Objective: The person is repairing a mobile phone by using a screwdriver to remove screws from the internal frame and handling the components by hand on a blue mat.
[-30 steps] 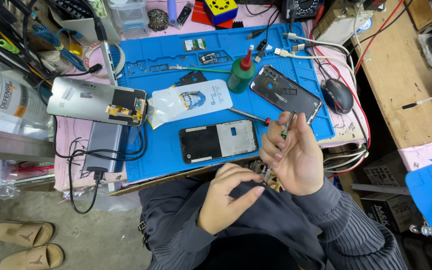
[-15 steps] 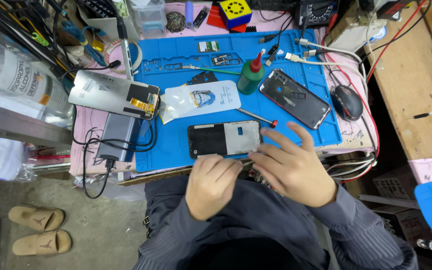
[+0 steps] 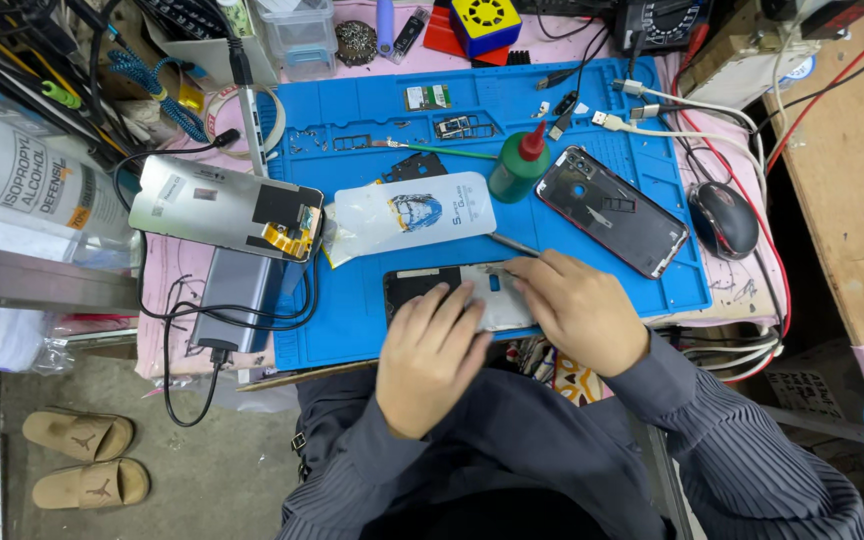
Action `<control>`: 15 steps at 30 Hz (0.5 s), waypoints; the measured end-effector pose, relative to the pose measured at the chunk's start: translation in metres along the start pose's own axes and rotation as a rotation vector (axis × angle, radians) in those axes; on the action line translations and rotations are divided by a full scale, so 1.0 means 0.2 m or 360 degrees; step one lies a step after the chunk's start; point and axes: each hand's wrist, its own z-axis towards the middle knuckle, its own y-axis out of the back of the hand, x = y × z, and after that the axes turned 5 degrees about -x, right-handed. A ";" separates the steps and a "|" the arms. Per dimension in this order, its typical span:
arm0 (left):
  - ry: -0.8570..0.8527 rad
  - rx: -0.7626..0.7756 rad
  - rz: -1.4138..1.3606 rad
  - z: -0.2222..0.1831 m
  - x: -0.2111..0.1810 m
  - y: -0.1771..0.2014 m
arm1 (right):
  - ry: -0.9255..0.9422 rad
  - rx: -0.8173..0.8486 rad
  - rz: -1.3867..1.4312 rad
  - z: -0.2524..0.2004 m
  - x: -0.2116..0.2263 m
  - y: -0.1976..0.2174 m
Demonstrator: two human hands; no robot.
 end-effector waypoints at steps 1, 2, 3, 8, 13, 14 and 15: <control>-0.0002 0.0028 0.0028 0.00 -0.01 -0.02 | -0.0010 0.0018 -0.0003 0.02 -0.01 0.00; -0.0003 0.0056 0.0056 -0.01 -0.01 -0.04 | 0.0000 0.0037 -0.0022 0.03 -0.01 -0.01; -0.0002 0.0059 0.0087 -0.02 -0.01 -0.06 | 0.0009 0.0055 -0.0041 0.05 -0.02 -0.01; 0.0012 0.0013 0.0197 -0.08 0.02 -0.12 | 0.0133 0.0095 -0.0166 0.08 -0.04 -0.03; 0.0036 -0.0039 0.0230 -0.10 0.04 -0.14 | 0.0120 0.0140 -0.0254 0.09 -0.03 -0.05; 0.0034 -0.0048 0.0244 -0.10 0.04 -0.15 | 0.0122 0.0143 -0.0255 0.09 -0.03 -0.05; 0.0034 -0.0054 0.0254 -0.10 0.04 -0.15 | 0.0122 0.0144 -0.0255 0.09 -0.04 -0.05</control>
